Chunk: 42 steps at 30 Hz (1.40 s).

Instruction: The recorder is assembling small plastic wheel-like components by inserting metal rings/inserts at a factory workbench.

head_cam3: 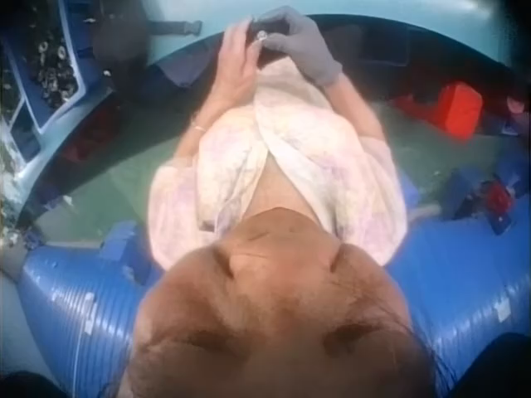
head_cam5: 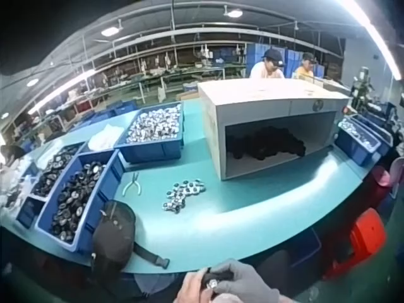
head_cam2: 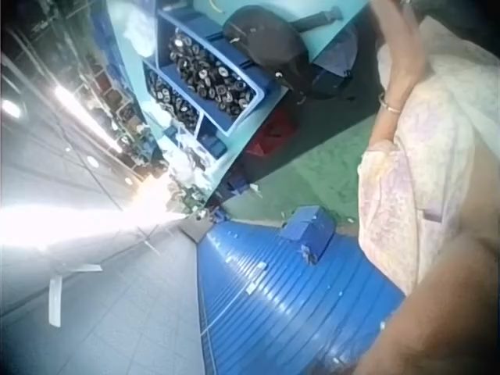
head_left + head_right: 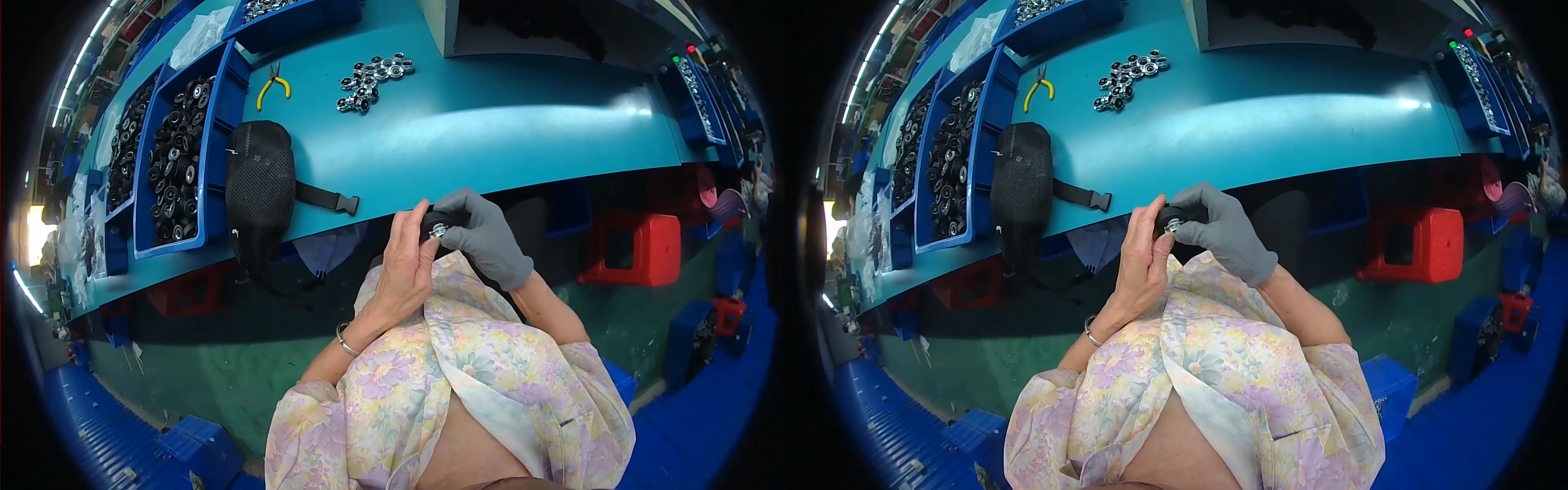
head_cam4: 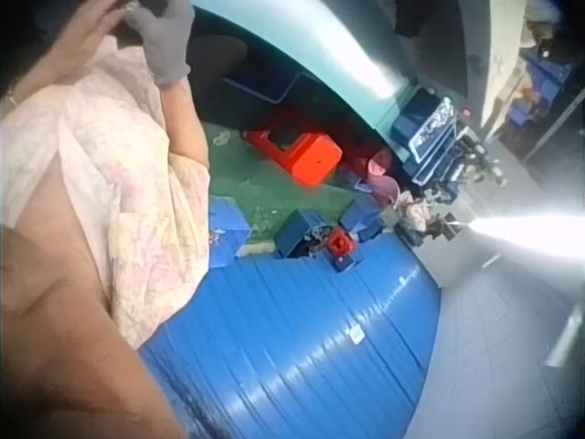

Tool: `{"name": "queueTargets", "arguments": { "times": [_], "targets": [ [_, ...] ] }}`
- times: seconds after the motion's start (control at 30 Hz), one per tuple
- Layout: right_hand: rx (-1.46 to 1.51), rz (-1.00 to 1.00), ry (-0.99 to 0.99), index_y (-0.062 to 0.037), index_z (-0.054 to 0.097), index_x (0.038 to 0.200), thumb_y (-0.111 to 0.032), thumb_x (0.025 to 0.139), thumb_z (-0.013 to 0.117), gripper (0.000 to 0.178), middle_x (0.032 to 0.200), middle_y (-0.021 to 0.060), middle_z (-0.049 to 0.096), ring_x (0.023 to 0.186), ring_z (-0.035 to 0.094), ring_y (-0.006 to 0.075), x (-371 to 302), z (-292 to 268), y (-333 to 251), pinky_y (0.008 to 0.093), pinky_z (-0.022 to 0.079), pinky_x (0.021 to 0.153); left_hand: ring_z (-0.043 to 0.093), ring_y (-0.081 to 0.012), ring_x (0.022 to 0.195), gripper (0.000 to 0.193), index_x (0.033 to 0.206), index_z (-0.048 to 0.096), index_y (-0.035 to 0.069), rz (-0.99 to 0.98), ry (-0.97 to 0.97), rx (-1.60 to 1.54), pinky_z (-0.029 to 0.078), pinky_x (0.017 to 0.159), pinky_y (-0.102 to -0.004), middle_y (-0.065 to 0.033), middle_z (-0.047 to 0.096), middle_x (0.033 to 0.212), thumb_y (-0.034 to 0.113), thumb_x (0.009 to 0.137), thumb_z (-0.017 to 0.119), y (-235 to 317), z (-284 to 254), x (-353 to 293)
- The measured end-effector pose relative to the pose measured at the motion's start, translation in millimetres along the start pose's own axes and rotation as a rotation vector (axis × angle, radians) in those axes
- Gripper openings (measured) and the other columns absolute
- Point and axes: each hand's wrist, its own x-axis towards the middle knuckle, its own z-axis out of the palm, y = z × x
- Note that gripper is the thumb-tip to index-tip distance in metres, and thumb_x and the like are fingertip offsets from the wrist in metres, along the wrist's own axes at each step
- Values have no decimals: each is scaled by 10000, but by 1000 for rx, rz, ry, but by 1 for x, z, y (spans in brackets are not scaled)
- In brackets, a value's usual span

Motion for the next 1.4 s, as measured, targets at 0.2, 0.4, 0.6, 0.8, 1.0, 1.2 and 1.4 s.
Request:
{"name": "queueTargets", "arguments": {
  "times": [0.2, 0.4, 0.6, 0.8, 1.0, 1.2, 1.4],
  "targets": [
    [-119, -43, 84, 3, 563, 1063, -17, 825, 661, 258, 976, 49, 610, 882, 580, 102, 1, 7, 32, 260, 494, 797, 531, -361, 968, 401, 1353, 382, -50, -36, 109, 130, 436, 855, -402, -215, 475, 1130, 29, 961, 412, -6, 15, -12],
    [-122, -28, 129, 0, 569, 1025, -12, 822, 651, 219, 914, 30, 606, 821, 570, 90, -4, 19, 42, 249, 492, 739, 528, -331, 865, 304, 1227, 462, -38, -37, 222, 128, 446, 770, -383, -194, 482, 1010, -2, 928, 425, -19, 23, -22],
    [-184, -134, 254, 4, 587, 953, 3, 804, 658, 165, 852, 41, 603, 764, 580, 98, -6, 25, 57, 249, 502, 682, 524, -366, 836, 281, 1170, 487, -38, -104, 228, 104, 438, 728, -412, -198, 467, 957, -28, 892, 444, -20, 26, -26],
    [-145, -131, 349, 10, 607, 843, 13, 760, 673, 106, 790, 49, 577, 721, 568, 106, -9, 27, 70, 258, 479, 645, 557, -343, 770, 264, 1134, 520, -29, -65, 247, 143, 450, 666, -405, -184, 510, 912, -42, 878, 455, -26, 32, -26],
    [-96, -11, 200, 30, 587, 993, -49, 838, 639, 182, 919, 46, 634, 806, 591, 102, -9, 10, 66, 248, 496, 709, 597, -290, 733, 245, 1128, 536, -35, -149, 228, -22, 481, 639, -367, -173, 535, 905, -35, 886, 497, -27, 29, -25],
    [-159, -12, 105, 13, 594, 1005, -32, 830, 642, 187, 927, 57, 611, 821, 589, 110, -22, 8, 66, 255, 493, 735, 604, -275, 806, 306, 1193, 513, -29, -210, 130, -179, 483, 695, -357, -156, 554, 960, -7, 888, 521, -24, 23, -39],
    [-225, -52, 159, -1, 585, 941, -3, 807, 634, 143, 873, 46, 554, 794, 568, 116, -26, 14, 85, 265, 486, 702, 635, -233, 793, 257, 1157, 516, -32, -219, 41, 65, 505, 686, -332, -165, 568, 977, -15, 901, 508, -35, 23, -51]
  ]
}}
